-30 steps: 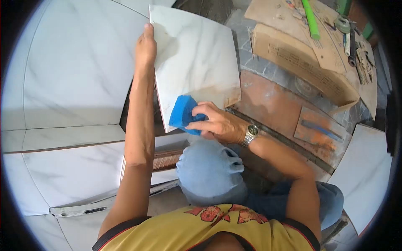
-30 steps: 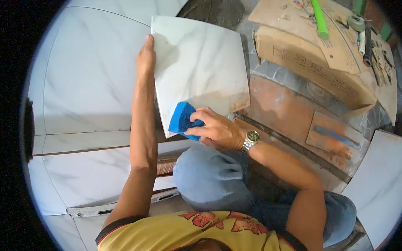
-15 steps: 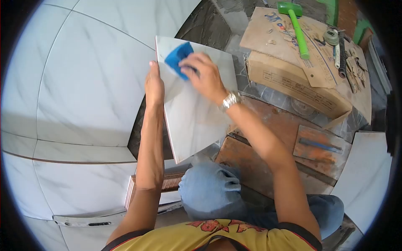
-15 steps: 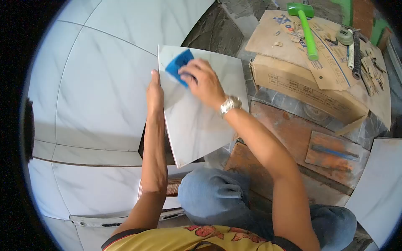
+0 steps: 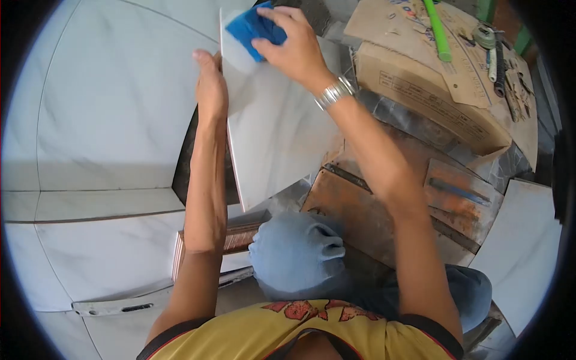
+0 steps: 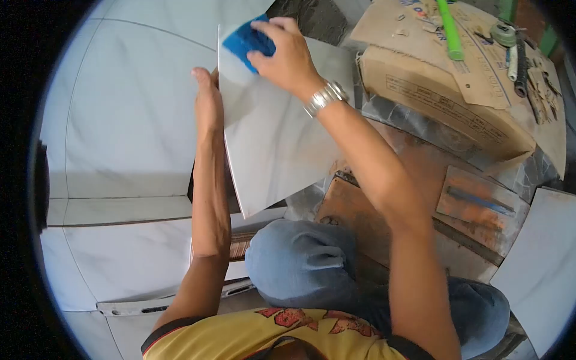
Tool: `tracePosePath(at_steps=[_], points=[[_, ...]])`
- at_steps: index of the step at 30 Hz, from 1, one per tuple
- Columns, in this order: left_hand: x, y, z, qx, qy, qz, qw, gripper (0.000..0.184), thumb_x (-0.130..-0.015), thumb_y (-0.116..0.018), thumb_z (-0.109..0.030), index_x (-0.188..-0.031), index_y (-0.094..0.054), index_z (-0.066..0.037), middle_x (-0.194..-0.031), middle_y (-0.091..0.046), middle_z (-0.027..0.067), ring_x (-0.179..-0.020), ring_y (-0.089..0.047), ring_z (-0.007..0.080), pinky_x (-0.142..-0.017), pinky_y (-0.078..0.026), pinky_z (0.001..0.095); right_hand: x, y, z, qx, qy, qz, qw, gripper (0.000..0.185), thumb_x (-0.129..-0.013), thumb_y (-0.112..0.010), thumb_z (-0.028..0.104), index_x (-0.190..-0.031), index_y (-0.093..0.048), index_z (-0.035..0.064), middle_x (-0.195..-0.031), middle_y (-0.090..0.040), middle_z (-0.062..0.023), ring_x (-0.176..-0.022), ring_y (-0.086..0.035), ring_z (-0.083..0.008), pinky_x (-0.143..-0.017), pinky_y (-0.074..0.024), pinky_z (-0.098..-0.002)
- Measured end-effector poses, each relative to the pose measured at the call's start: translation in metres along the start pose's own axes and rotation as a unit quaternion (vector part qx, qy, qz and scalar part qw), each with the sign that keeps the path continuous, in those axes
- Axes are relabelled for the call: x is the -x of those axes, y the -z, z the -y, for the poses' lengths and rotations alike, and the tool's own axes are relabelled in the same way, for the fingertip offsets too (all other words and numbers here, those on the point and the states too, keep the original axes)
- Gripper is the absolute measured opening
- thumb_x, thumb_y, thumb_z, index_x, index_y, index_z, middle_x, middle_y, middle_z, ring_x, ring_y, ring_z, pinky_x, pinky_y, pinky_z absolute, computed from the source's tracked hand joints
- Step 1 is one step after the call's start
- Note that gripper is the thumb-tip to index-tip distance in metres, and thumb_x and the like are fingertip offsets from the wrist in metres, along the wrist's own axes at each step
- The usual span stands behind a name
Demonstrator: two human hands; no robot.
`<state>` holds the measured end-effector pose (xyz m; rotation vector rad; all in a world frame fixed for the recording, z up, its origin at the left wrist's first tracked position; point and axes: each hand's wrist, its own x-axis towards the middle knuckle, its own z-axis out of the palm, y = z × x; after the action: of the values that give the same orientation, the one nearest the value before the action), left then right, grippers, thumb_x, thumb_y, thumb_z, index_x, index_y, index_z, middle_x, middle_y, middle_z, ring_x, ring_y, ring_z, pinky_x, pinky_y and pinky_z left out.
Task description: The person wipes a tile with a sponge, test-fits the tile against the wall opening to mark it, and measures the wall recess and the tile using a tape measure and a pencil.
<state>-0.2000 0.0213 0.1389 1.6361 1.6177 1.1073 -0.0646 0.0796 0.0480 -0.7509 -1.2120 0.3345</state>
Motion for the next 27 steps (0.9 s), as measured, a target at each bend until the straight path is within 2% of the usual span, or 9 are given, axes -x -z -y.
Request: tracePosePath(at_steps=[6, 9, 12, 14, 16, 22, 25, 26, 27], points=[[-0.026, 0.009, 0.025, 0.097, 0.032, 0.039, 0.994, 0.098, -0.098, -0.020, -0.076, -0.138, -0.055, 0.006, -0.138, -0.057, 0.0186, -0.127, -0.052, 0.0266, -0.109, -0.036, 0.0346, 0.147, 0.030, 0.081, -0.102, 0.041, 0.244, 0.964, 0.036, -0.077, -0.064, 0.002, -0.112, -0.068, 0.0076, -0.120, -0.059, -0.0155, -0.110, -0.060, -0.0346, -0.097, -0.0515, -0.0422], [-0.024, 0.012, 0.030, -0.051, 0.020, -0.022, 0.998, 0.095, -0.097, -0.031, -0.075, -0.137, -0.055, 0.007, -0.140, -0.055, 0.0198, -0.129, -0.051, 0.0280, -0.111, -0.035, 0.0352, 0.194, 0.057, 0.062, -0.066, 0.050, 0.378, 0.922, 0.039, -0.076, -0.065, 0.000, -0.114, -0.065, 0.0073, -0.116, -0.059, -0.0153, -0.105, -0.060, -0.0340, -0.093, -0.0526, -0.0426], [-0.036, 0.028, 0.045, -0.091, -0.027, -0.052, 0.994, 0.089, -0.096, -0.043, -0.071, -0.134, -0.057, 0.009, -0.137, -0.057, 0.0206, -0.129, -0.051, 0.0267, -0.111, -0.035, 0.0354, 0.225, 0.065, 0.043, -0.002, -0.238, 0.190, 0.953, 0.043, -0.074, -0.068, 0.002, -0.116, -0.062, 0.0065, -0.114, -0.057, -0.0167, -0.104, -0.059, -0.0351, -0.091, -0.0522, -0.0435], [-0.034, 0.029, 0.048, -0.118, -0.067, -0.067, 0.988, 0.087, -0.096, -0.045, -0.069, -0.133, -0.058, 0.009, -0.135, -0.059, 0.0207, -0.127, -0.053, 0.0255, -0.109, -0.038, 0.0350, 0.194, 0.053, 0.082, 0.002, -0.143, 0.124, 0.982, 0.049, -0.075, -0.068, 0.001, -0.123, -0.059, 0.0062, -0.113, -0.057, -0.0207, -0.106, -0.058, -0.0375, -0.091, -0.0520, -0.0427], [-0.022, 0.021, 0.031, -0.018, 0.026, -0.039, 0.999, 0.083, -0.097, -0.048, -0.067, -0.131, -0.061, 0.008, -0.131, -0.062, 0.0195, -0.123, -0.056, 0.0240, -0.104, -0.042, 0.0342, 0.190, 0.036, 0.102, -0.038, -0.055, 0.144, 0.987, 0.050, -0.077, -0.066, 0.002, -0.126, -0.059, 0.0078, -0.116, -0.056, -0.0220, -0.109, -0.057, -0.0390, -0.090, -0.0519, -0.0436], [-0.009, 0.024, 0.037, -0.043, -0.009, -0.082, 0.996, 0.075, -0.098, -0.053, -0.059, -0.130, -0.060, 0.008, -0.127, -0.063, 0.0171, -0.116, -0.059, 0.0237, -0.100, -0.045, 0.0342, 0.262, 0.087, -0.051, 0.188, -0.410, 0.057, 0.891, 0.040, -0.088, -0.062, 0.010, -0.127, -0.057, 0.0071, -0.108, -0.057, -0.0189, -0.099, -0.061, -0.0353, -0.081, -0.0534, -0.0443], [-0.001, 0.020, 0.032, 0.007, -0.010, -0.098, 0.995, 0.071, -0.099, -0.053, -0.057, -0.128, -0.061, 0.008, -0.126, -0.063, 0.0160, -0.114, -0.059, 0.0225, -0.099, -0.045, 0.0331, 0.229, 0.052, 0.028, 0.036, -0.313, 0.039, 0.948, 0.046, -0.082, -0.070, 0.013, -0.126, -0.060, 0.0052, -0.112, -0.060, -0.0221, -0.108, -0.060, -0.0385, -0.093, -0.0508, -0.0447], [0.009, 0.017, 0.024, 0.026, 0.007, -0.094, 0.995, 0.070, -0.099, -0.053, -0.056, -0.128, -0.061, 0.008, -0.125, -0.063, 0.0157, -0.114, -0.060, 0.0221, -0.098, -0.046, 0.0326, 0.210, 0.041, 0.055, -0.007, -0.152, 0.070, 0.986, 0.045, -0.083, -0.069, 0.012, -0.126, -0.059, 0.0045, -0.115, -0.060, -0.0221, -0.113, -0.058, -0.0383, -0.097, -0.0490, -0.0445], [0.014, 0.015, 0.020, 0.048, 0.022, -0.092, 0.994, 0.069, -0.100, -0.053, -0.055, -0.127, -0.062, 0.008, -0.125, -0.063, 0.0155, -0.114, -0.060, 0.0218, -0.097, -0.046, 0.0321, 0.212, 0.041, 0.050, 0.005, -0.171, 0.051, 0.984, 0.044, -0.084, -0.068, 0.012, -0.126, -0.059, 0.0043, -0.116, -0.059, -0.0223, -0.112, -0.058, -0.0385, -0.097, -0.0487, -0.0451]])
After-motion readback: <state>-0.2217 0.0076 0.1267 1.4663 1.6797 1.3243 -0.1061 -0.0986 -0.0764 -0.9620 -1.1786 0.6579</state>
